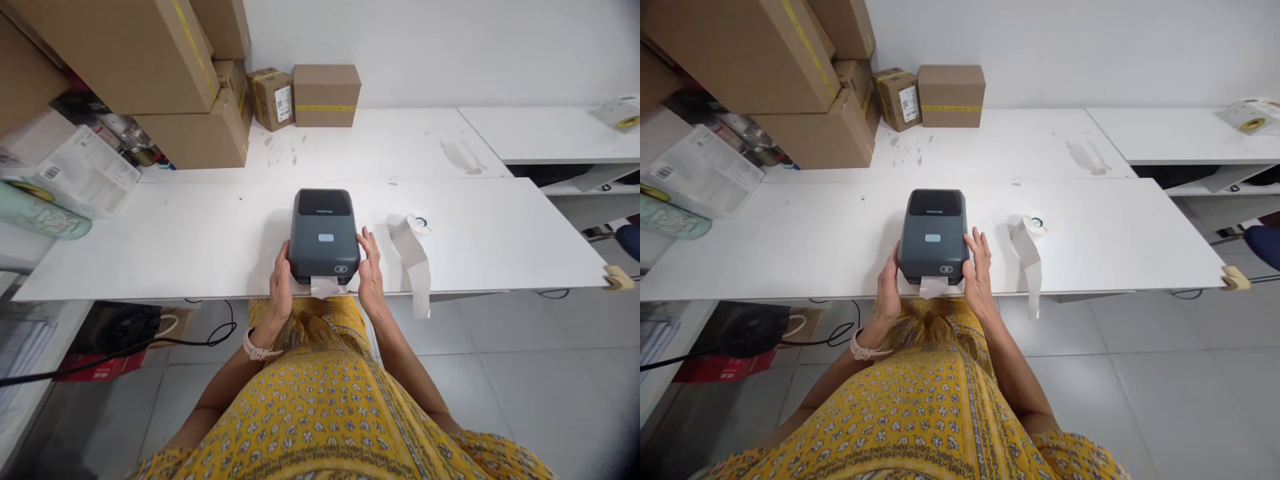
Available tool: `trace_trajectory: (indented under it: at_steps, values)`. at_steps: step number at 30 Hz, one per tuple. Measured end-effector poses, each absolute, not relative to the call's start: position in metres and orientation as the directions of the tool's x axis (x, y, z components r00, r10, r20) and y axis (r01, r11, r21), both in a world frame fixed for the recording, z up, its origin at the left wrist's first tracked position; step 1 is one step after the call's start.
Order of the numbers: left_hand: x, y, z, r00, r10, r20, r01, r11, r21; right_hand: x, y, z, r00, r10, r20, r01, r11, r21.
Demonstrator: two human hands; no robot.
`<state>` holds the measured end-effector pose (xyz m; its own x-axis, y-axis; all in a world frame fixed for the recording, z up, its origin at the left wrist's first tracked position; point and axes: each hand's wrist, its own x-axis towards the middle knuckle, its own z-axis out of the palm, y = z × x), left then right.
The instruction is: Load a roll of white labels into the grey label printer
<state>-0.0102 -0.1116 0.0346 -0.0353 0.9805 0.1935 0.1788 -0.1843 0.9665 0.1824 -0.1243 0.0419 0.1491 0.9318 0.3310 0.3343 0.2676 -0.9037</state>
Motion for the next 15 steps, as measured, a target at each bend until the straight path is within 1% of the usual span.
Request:
trace_trajectory:
  at_steps: [3, 5, 8, 10, 13, 15]
  values:
    - [-0.01, -0.1, 0.049, -0.073, 0.96, 0.269, 0.209, -0.249, 0.946, 0.182, -0.117, 0.048, 0.15, 0.934, 0.325, 0.29, 0.273, -0.917]
    - [-0.011, -0.084, 0.06, -0.106, 0.944, 0.312, 0.239, -0.281, 0.93, 0.181, -0.102, 0.062, 0.143, 0.909, 0.392, 0.32, 0.333, -0.887]
    - [-0.012, -0.052, 0.063, -0.159, 0.925, 0.344, 0.199, -0.311, 0.929, 0.181, -0.066, 0.087, 0.14, 0.858, 0.495, 0.355, 0.423, -0.834]
    - [-0.01, -0.031, 0.056, -0.172, 0.934, 0.313, 0.172, -0.285, 0.943, 0.183, -0.036, 0.101, 0.146, 0.838, 0.526, 0.372, 0.447, -0.814]
    - [-0.007, -0.011, 0.038, -0.123, 0.974, 0.191, 0.232, -0.159, 0.96, 0.187, 0.007, 0.117, 0.136, 0.818, 0.558, 0.407, 0.468, -0.784]
    - [-0.005, -0.008, 0.03, -0.086, 0.985, 0.152, 0.271, -0.124, 0.955, 0.189, 0.022, 0.124, 0.142, 0.784, 0.604, 0.452, 0.492, -0.744]
